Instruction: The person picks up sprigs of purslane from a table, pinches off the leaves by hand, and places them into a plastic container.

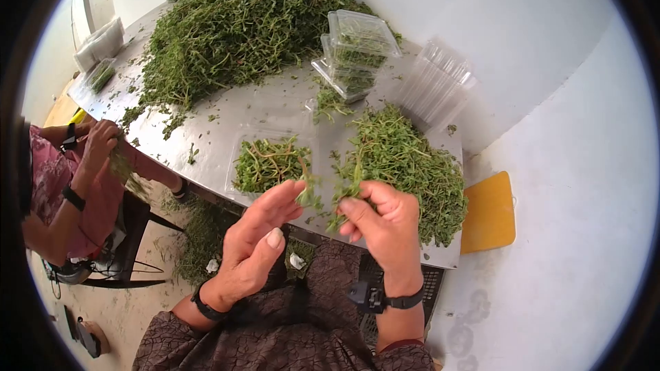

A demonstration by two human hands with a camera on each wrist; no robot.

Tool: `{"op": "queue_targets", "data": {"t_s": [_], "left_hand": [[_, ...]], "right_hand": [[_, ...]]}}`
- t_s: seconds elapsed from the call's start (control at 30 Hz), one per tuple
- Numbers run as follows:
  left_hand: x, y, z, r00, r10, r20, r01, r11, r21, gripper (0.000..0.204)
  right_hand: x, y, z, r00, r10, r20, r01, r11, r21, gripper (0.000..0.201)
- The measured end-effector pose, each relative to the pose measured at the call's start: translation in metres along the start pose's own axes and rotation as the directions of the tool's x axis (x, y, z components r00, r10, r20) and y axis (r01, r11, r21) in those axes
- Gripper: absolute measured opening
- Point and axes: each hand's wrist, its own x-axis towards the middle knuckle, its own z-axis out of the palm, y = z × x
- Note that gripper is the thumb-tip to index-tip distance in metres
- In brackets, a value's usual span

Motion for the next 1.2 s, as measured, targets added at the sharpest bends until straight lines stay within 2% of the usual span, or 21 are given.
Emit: {"op": "queue_targets", "data": {"t_s": [0.07,0.13,0.17,0.23,0.27,0.3,0.33,0.37,0.4,0.43,0.57,0.63,0.73,0.83,0.87,0.97,1.0,1.03,1.07,1.13,1.2], "left_hand": [[-0.001,-0.002,0.008,1.0,0.011,-0.013,-0.011,0.999,-0.031,0.057],[-0.003,-0.003,0.014,1.0,-0.012,-0.021,0.008,0.987,-0.162,0.057],[-0.006,-0.002,0.017,0.999,-0.049,-0.015,0.044,0.977,-0.208,0.058],[-0.009,-0.003,0.017,0.997,-0.076,0.003,0.076,0.987,-0.144,0.06],[-0.01,-0.006,0.018,0.995,-0.099,0.027,0.101,0.991,-0.087,0.062],[-0.01,-0.012,0.02,1.0,-0.018,-0.025,0.018,1.0,-0.011,0.054],[-0.011,-0.012,0.019,0.999,-0.02,-0.032,0.02,1.0,-0.006,0.054],[-0.01,-0.01,0.018,0.999,-0.032,-0.037,0.035,0.997,0.067,0.046],[-0.01,-0.009,0.017,0.998,-0.045,-0.044,0.051,0.989,0.139,0.041],[-0.009,-0.01,0.021,0.993,-0.008,-0.121,0.023,0.992,0.123,0.032],[-0.013,-0.016,0.015,0.986,-0.054,-0.161,0.063,0.997,0.052,0.032],[-0.013,-0.009,0.013,0.957,-0.237,-0.168,0.225,0.97,-0.088,0.034],[-0.012,-0.004,0.012,0.927,-0.319,-0.197,0.29,0.943,-0.16,0.035],[-0.013,-0.011,0.01,0.932,-0.294,-0.213,0.257,0.949,-0.185,0.033],[-0.013,-0.008,0.009,0.932,-0.294,-0.212,0.257,0.949,-0.185,0.033],[-0.016,-0.001,0.006,0.917,-0.365,-0.163,0.342,0.927,-0.155,0.032],[-0.017,-0.006,0.006,0.922,-0.347,-0.173,0.338,0.938,-0.077,0.026],[-0.018,-0.009,0.007,0.928,-0.327,-0.179,0.333,0.943,0.002,0.021],[-0.019,-0.012,0.006,0.929,-0.327,-0.175,0.333,0.943,0.002,0.021],[-0.022,-0.015,0.001,0.99,-0.141,-0.022,0.14,0.92,0.366,0.011],[-0.022,-0.006,-0.001,0.99,-0.138,0.03,0.113,0.897,0.428,0.014]], "right_hand": [[-0.012,0.001,0.011,0.999,0.013,0.033,-0.016,0.997,0.077,0.01],[-0.021,0.008,0.021,0.999,0.017,0.051,-0.02,0.997,0.069,0.012],[-0.025,0.011,0.028,0.999,-0.026,0.018,0.026,1.0,0.011,0.012],[-0.03,0.013,0.045,0.99,-0.132,-0.054,0.128,0.989,-0.075,0.014],[-0.032,0.014,0.05,0.99,-0.13,-0.048,0.126,0.989,-0.07,0.014],[-0.034,0.016,0.053,0.956,-0.291,-0.033,0.274,0.927,-0.255,0.014],[-0.037,0.019,0.057,0.897,-0.441,0.012,0.404,0.81,-0.426,0.015],[-0.039,0.024,0.062,0.864,-0.504,0.019,0.467,0.785,-0.406,0.019],[-0.041,0.023,0.065,0.865,-0.502,0.023,0.468,0.788,-0.401,0.019],[-0.043,0.021,0.067,0.869,-0.493,0.048,0.466,0.78,-0.417,0.021],[-0.052,0.016,0.062,0.895,-0.414,0.166,0.445,0.8,-0.404,0.033],[-0.056,0.016,0.06,0.908,-0.371,0.195,0.419,0.816,-0.398,0.036],[-0.061,0.02,0.059,0.913,-0.364,0.183,0.407,0.842,-0.354,0.041],[-0.065,0.019,0.058,0.903,-0.406,0.141,0.427,0.807,-0.408,0.04],[-0.066,0.018,0.055,0.873,-0.466,0.142,0.478,0.766,-0.429,0.038],[-0.069,0.008,0.047,0.817,-0.567,0.11,0.538,0.677,-0.502,0.035],[-0.07,0.005,0.044,0.788,-0.612,0.072,0.54,0.63,-0.558,0.032],[-0.068,0.004,0.041,0.736,-0.67,0.096,0.583,0.556,-0.593,0.035],[-0.065,0.001,0.041,0.736,-0.67,0.093,0.581,0.556,-0.595,0.035],[-0.06,-0.006,0.042,0.695,-0.68,0.234,0.633,0.424,-0.648,0.036],[-0.057,0.001,0.041,0.717,-0.646,0.26,0.613,0.407,-0.677,0.039]]}}
